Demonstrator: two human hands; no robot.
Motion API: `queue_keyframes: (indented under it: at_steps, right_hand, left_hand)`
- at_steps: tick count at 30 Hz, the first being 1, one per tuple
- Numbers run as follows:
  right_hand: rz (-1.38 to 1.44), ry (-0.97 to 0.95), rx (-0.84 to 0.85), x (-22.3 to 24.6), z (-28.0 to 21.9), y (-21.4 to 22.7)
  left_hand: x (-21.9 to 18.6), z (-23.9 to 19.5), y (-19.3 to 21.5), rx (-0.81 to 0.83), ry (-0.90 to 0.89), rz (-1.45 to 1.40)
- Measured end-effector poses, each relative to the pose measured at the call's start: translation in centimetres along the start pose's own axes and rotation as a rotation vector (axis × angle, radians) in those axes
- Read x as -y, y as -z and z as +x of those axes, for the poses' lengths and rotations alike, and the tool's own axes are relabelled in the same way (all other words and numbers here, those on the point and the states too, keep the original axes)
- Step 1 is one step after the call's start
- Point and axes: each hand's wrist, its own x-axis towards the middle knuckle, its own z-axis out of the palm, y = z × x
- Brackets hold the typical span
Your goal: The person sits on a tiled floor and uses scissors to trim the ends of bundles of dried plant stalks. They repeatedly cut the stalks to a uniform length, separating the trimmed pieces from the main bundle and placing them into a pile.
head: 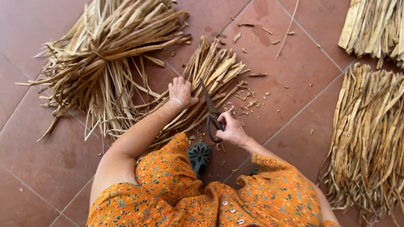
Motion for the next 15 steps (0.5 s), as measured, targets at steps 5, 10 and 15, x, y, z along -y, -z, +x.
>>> queue_keyframes:
  at_steps: [5, 10, 15]
  right_hand:
    - [0.509, -0.016, -0.051, -0.7, -5.0, 5.2]
    - [0.649, -0.154, -0.321, -2.1, -9.3, 8.1]
    - [0.774, -0.112, -0.57, -5.0, -11.5, 6.7]
  left_hand:
    - [1.6, 2.2, -0.7, 0.049, 0.084, -0.076]
    - [4.9, 3.9, 0.3, -0.044, 0.037, -0.548]
    - [5.3, 0.6, 3.1, 0.269, 0.186, -1.624]
